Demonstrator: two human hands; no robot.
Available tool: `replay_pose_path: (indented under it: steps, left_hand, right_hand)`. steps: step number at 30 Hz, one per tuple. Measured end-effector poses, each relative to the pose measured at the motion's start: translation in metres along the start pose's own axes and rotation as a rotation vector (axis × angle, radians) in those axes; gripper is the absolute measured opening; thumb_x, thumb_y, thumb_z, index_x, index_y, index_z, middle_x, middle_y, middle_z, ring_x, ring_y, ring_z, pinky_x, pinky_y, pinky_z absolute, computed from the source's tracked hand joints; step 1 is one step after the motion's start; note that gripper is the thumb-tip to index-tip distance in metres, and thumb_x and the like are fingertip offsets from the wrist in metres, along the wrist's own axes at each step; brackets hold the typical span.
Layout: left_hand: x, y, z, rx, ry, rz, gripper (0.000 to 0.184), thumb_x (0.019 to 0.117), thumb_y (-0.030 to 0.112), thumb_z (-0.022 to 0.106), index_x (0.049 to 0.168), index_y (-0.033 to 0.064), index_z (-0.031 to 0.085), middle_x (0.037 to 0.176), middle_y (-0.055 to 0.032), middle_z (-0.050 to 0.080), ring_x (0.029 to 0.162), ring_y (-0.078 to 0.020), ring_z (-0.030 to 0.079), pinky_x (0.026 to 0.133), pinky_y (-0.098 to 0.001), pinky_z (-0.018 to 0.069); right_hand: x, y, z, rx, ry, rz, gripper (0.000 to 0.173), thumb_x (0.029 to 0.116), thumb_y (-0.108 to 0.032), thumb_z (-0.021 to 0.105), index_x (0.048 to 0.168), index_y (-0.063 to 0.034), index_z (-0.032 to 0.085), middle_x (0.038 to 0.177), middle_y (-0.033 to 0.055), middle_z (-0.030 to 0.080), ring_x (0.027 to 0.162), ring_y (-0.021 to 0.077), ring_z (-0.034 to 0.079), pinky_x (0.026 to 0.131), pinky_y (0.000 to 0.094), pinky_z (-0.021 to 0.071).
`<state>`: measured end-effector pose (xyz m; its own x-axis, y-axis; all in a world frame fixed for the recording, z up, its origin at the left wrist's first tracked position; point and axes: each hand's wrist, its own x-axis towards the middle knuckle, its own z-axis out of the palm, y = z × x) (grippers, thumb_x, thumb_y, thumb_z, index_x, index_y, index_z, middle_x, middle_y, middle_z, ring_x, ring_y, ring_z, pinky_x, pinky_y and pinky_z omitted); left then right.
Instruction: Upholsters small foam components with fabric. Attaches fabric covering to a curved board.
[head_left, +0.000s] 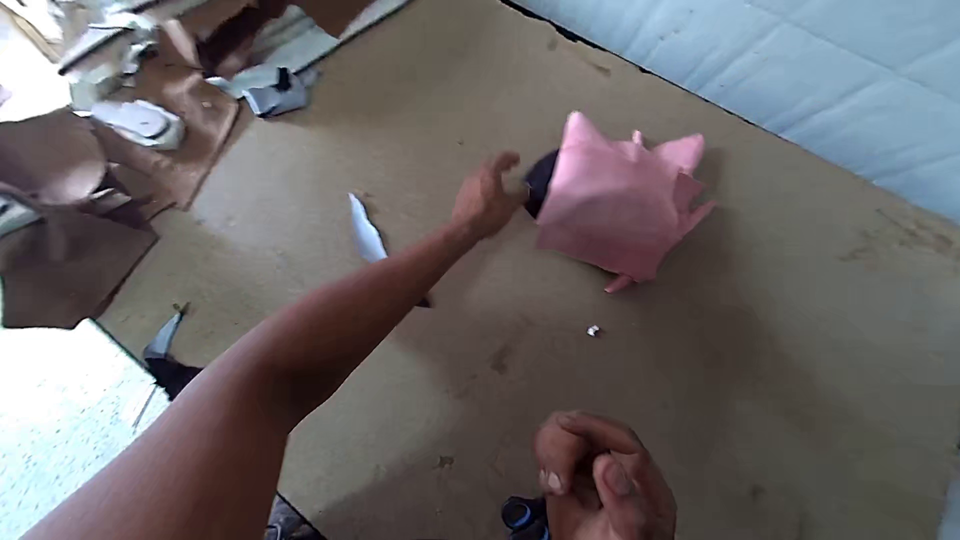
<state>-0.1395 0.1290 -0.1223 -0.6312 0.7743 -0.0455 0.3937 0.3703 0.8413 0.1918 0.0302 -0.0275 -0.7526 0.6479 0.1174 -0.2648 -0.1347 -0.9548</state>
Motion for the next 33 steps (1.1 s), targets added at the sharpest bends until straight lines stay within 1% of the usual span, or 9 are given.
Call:
replay_pose_path:
  steps: [4, 8, 13, 18, 21, 24, 28, 31, 33]
  left_hand:
    - [-0.137, -0.077, -0.082, 0.036, -0.094, -0.027, 0.043, 0.0941, 0.026, 0.071, 0.135, 0.0141, 0.065, 0.134, -0.0073, 0.065, 0.124, -0.0223, 0.062, 0.106, -0.0502, 0.0527]
    - [-0.258, -0.144, -0.16, 0.053, -0.03, -0.174, 0.03, 0.0947, 0.024, 0.069, 0.124, 0.0185, 0.071, 0.134, 0.0005, 0.065, 0.126, -0.0143, 0.061, 0.107, -0.0442, 0.0531]
    - [-0.328, -0.212, -0.246, 0.014, 0.035, -0.314, 0.024, 0.0949, 0.029, 0.068, 0.117, 0.0223, 0.074, 0.133, 0.0068, 0.066, 0.125, -0.0089, 0.06, 0.107, -0.0406, 0.0525]
    - [-0.324, -0.273, -0.326, -0.045, 0.038, -0.261, 0.025, 0.098, 0.036, 0.066, 0.117, 0.0224, 0.074, 0.137, 0.007, 0.063, 0.128, -0.0106, 0.058, 0.108, -0.0424, 0.0514]
    - [-0.295, -0.309, -0.374, 0.016, 0.112, -0.163, 0.026, 0.0981, 0.033, 0.065, 0.119, 0.0201, 0.074, 0.137, 0.004, 0.063, 0.131, -0.0146, 0.056, 0.111, -0.0436, 0.0485]
    - [-0.254, -0.34, -0.414, 0.065, 0.215, -0.109, 0.027, 0.0957, 0.029, 0.067, 0.12, 0.0177, 0.073, 0.136, 0.0004, 0.065, 0.133, -0.0181, 0.055, 0.113, -0.0429, 0.0473]
    - [-0.198, -0.374, -0.448, 0.205, 0.318, -0.145, 0.041, 0.0893, 0.033, 0.072, 0.128, 0.0221, 0.069, 0.156, -0.0022, 0.05, 0.153, -0.0254, 0.032, 0.125, -0.0506, 0.029]
    - [-0.173, -0.389, -0.449, 0.304, 0.22, -0.231, 0.068, 0.0838, 0.04, 0.078, 0.146, 0.0219, 0.056, 0.168, -0.0143, 0.028, 0.158, -0.0375, 0.018, 0.125, -0.0613, 0.0225]
    - [-0.172, -0.387, -0.443, 0.376, 0.124, -0.233, 0.076, 0.0869, 0.041, 0.076, 0.154, 0.0221, 0.046, 0.168, -0.0186, 0.026, 0.157, -0.0416, 0.018, 0.124, -0.0629, 0.0222]
  right_hand:
    - [0.036, 0.047, 0.055, 0.048, -0.083, 0.05, 0.036, 0.1076, -0.033, 0.051, 0.117, -0.0058, 0.072, 0.069, 0.0035, 0.061, 0.056, 0.0109, 0.056, 0.052, 0.0267, 0.0515]
    - [0.068, 0.073, 0.138, 0.092, -0.22, 0.129, 0.033, 0.107, -0.026, 0.051, 0.113, 0.0007, 0.071, 0.07, 0.0067, 0.059, 0.057, 0.0121, 0.055, 0.053, 0.0261, 0.0498]
    - [0.104, 0.117, 0.266, -0.029, -0.452, 0.235, 0.033, 0.1065, -0.028, 0.052, 0.115, -0.0018, 0.071, 0.076, 0.0111, 0.063, 0.063, 0.0172, 0.06, 0.059, 0.0319, 0.055]
    - [0.162, 0.202, 0.394, -0.278, -0.505, 0.251, 0.03, 0.1076, -0.024, 0.05, 0.122, -0.0077, 0.07, 0.082, 0.0108, 0.066, 0.067, 0.0207, 0.061, 0.061, 0.0359, 0.0554]
    - [0.214, 0.239, 0.465, -0.531, -0.577, 0.2, 0.031, 0.1077, -0.033, 0.052, 0.131, -0.0179, 0.066, 0.096, 0.0048, 0.072, 0.068, 0.0192, 0.064, 0.057, 0.0334, 0.0544]
    - [0.29, 0.288, 0.557, -0.72, -0.608, 0.061, 0.035, 0.1022, -0.028, 0.062, 0.132, -0.0104, 0.064, 0.116, 0.0061, 0.072, 0.098, 0.0174, 0.071, 0.083, 0.0393, 0.0621]
    - [0.387, 0.352, 0.665, -0.997, -0.684, -0.073, 0.059, 0.0928, -0.034, 0.072, 0.145, -0.0109, 0.056, 0.141, 0.0131, 0.06, 0.131, 0.0256, 0.057, 0.11, 0.0503, 0.0475]
    - [0.424, 0.382, 0.705, -1.271, -0.889, -0.11, 0.072, 0.0912, -0.042, 0.074, 0.155, -0.0243, 0.048, 0.156, 0.0126, 0.046, 0.147, 0.031, 0.04, 0.119, 0.0562, 0.0348]
    - [0.433, 0.392, 0.705, -1.393, -0.967, -0.129, 0.067, 0.0905, -0.038, 0.075, 0.152, -0.0304, 0.051, 0.155, 0.0126, 0.047, 0.145, 0.0334, 0.042, 0.116, 0.0599, 0.0377]
